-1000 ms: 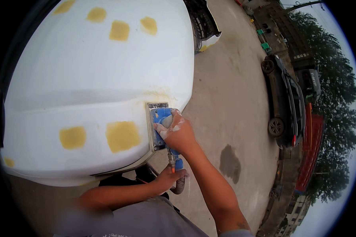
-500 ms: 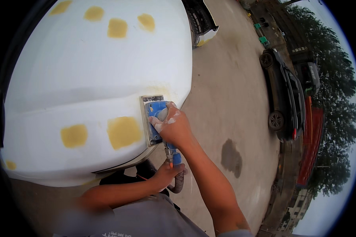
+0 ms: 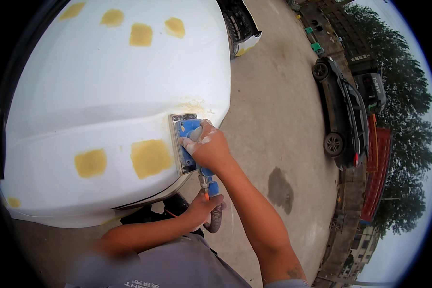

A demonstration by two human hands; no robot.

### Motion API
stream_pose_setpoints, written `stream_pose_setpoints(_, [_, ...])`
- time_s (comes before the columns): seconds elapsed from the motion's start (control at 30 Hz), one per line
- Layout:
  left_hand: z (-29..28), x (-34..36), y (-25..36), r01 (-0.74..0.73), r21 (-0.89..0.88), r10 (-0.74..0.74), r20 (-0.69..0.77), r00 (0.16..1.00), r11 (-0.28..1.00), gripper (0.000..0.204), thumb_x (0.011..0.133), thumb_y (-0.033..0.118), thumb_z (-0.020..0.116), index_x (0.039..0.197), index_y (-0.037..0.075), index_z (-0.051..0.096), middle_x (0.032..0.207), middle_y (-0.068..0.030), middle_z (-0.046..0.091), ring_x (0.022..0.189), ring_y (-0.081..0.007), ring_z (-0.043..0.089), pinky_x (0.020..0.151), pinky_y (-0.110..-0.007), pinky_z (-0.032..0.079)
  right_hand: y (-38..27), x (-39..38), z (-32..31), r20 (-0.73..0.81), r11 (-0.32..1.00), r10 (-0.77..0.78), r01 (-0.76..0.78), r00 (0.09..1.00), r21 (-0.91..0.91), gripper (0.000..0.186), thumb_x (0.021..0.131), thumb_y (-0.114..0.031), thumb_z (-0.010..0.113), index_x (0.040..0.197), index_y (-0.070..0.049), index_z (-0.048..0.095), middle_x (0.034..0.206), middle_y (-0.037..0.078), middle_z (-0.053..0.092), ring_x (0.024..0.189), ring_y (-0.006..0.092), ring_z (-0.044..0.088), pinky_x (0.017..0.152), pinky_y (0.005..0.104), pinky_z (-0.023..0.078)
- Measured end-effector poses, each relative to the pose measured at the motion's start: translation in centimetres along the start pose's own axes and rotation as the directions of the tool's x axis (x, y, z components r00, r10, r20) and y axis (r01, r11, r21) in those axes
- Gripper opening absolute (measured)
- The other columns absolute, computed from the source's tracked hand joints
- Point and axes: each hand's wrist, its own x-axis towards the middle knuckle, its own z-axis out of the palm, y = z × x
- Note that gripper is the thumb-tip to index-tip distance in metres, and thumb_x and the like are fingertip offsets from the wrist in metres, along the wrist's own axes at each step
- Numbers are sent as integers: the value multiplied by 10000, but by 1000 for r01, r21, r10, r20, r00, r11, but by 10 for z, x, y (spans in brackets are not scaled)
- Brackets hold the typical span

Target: The person uses a pneumatic sanding block to sand the hood of a white car. They move the sander across multiple yellowish spots on the hood surface, occasionally pausing to touch the surface with their hand.

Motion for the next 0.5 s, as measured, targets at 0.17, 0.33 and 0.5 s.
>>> stream_pose_setpoints(0.17, [-3, 4, -6, 1, 26, -2, 21, 1000, 1000, 199, 1044, 230, 644, 1067, 50, 562, 942, -66, 677, 881, -158, 637, 857, -350, 509, 0, 2, -3, 22, 999, 13, -12, 1000, -40, 834, 834, -420, 858, 1377, 137, 556, 1120, 322, 726, 1047, 392, 742, 927, 433, 583])
stream_pose_setpoints(0.33, [1, 2, 2, 1, -47, 0, 11, 1000, 999, 216, 1037, 233, 653, 1081, 41, 567, 933, -67, 678, 888, -156, 640, 862, -355, 509, -3, 5, 0, 23, 999, 19, -18, 1000, -46, 863, 839, -445, 849, 1385, 149, 541, 1111, 322, 726, 1065, 401, 732, 946, 439, 573])
stream_pose_setpoints(0.5, [5, 0, 8, -10, -3, 10, 39, 999, 1000, 213, 1044, 231, 646, 1088, 36, 570, 948, -79, 683, 911, -162, 647, 872, -359, 509, -2, 11, -5, 62, 996, -6, 11, 998, -94, 881, 841, -464, 841, 1396, 147, 535, 1117, 327, 723, 1070, 417, 727, 950, 433, 570])
